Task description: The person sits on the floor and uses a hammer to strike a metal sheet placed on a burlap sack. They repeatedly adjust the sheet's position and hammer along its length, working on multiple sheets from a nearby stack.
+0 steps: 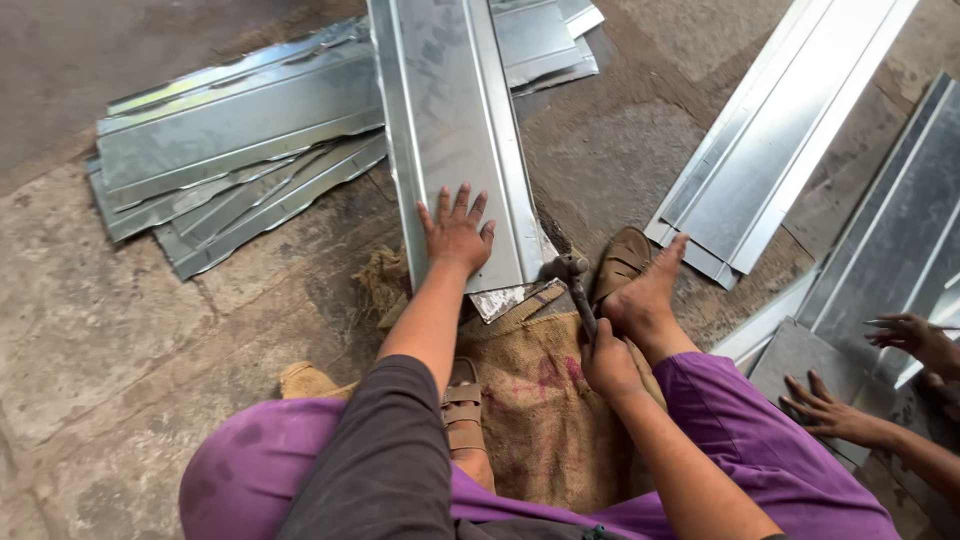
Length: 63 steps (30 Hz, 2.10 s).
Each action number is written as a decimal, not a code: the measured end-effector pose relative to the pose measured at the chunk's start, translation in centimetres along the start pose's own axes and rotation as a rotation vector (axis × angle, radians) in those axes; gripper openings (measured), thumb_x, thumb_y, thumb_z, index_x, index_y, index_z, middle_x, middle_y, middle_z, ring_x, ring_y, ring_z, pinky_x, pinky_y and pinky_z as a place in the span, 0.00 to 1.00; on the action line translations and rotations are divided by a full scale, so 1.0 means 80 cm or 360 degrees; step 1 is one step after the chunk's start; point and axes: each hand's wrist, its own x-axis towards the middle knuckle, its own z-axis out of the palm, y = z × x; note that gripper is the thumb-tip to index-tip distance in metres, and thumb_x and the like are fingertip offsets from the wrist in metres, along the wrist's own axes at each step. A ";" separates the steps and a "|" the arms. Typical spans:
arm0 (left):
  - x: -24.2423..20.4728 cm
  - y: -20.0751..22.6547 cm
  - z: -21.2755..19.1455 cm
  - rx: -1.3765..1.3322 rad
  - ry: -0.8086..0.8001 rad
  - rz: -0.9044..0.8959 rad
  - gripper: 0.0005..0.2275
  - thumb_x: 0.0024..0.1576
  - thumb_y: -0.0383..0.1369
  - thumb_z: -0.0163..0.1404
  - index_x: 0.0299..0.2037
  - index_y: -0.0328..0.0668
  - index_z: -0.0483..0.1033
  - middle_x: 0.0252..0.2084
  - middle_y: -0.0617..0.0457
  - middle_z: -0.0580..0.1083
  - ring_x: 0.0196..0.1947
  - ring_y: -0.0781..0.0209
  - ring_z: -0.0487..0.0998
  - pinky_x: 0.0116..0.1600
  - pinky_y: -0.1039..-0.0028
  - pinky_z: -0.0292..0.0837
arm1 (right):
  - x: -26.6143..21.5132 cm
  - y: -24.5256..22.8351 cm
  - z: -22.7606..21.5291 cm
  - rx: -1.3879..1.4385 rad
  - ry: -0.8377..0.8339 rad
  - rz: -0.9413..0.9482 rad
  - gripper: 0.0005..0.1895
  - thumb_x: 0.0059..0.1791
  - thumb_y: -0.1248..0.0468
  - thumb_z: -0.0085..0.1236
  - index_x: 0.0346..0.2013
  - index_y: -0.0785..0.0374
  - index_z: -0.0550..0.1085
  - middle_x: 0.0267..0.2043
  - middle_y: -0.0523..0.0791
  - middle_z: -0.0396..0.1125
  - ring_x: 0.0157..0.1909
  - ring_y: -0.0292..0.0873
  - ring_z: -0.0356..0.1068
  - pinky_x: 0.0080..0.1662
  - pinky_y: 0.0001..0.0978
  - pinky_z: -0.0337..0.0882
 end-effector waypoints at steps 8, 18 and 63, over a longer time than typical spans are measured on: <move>0.057 -0.146 0.056 -0.0947 0.0593 -0.0727 0.33 0.59 0.56 0.53 0.60 0.31 0.66 0.60 0.30 0.69 0.62 0.34 0.70 0.65 0.51 0.65 | -0.001 -0.011 -0.009 0.0181 -0.0106 0.0212 0.17 0.49 0.62 0.52 0.50 0.64 0.63 0.34 0.63 0.71 0.40 0.70 0.71 0.45 0.62 0.69; 0.077 -0.122 0.117 -0.1137 0.0725 -0.0646 0.24 0.63 0.53 0.48 0.35 0.33 0.75 0.34 0.33 0.78 0.40 0.32 0.78 0.45 0.49 0.73 | -0.015 -0.061 -0.094 0.0326 -0.0155 0.0359 0.17 0.47 0.63 0.53 0.49 0.63 0.71 0.40 0.60 0.72 0.46 0.65 0.72 0.49 0.53 0.70; 0.095 -0.038 0.028 -0.0994 -0.0009 -0.0512 0.28 0.67 0.53 0.27 0.56 0.37 0.71 0.56 0.35 0.74 0.56 0.37 0.77 0.57 0.51 0.74 | 0.032 -0.207 -0.132 0.1481 0.0828 -0.0937 0.16 0.59 0.47 0.40 0.40 0.54 0.66 0.25 0.41 0.57 0.23 0.37 0.55 0.30 0.29 0.61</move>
